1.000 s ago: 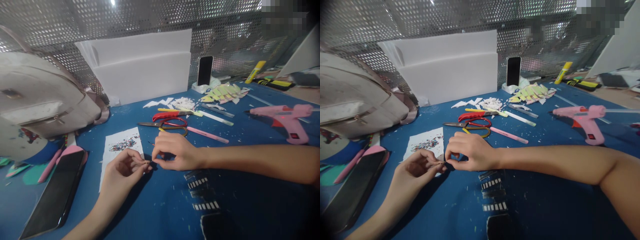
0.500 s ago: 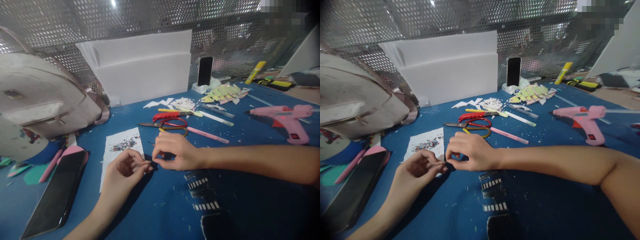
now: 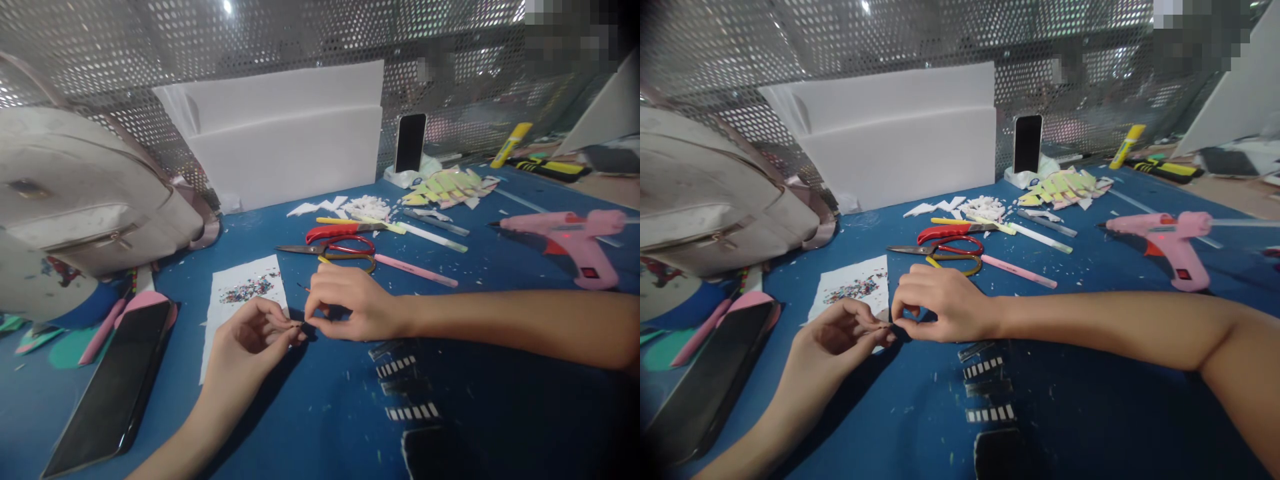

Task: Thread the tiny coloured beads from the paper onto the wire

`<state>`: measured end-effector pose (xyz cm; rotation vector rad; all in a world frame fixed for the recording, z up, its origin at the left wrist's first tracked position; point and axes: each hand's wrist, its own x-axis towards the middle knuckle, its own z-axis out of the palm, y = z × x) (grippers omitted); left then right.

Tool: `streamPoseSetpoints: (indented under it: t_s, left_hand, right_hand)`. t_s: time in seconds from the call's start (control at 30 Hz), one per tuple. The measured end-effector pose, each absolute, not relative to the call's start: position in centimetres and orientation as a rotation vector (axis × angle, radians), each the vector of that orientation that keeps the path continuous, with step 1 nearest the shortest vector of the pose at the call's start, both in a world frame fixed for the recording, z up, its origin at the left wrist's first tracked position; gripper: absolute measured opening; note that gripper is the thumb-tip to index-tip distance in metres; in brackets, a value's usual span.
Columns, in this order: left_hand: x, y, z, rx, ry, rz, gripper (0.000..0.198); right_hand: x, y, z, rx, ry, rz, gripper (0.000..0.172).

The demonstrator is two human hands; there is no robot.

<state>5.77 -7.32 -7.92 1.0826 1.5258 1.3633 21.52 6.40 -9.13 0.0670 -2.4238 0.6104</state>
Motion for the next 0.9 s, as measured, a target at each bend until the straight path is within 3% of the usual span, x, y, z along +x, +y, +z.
streamPoseSetpoints:
  t_s: [0.9]
  left_hand:
    - [5.92, -7.51, -7.86, 1.125, 1.583, 1.376, 0.015]
  right_hand:
    - [21.55, 6.31, -8.95, 0.101, -2.423, 0.608, 0.010]
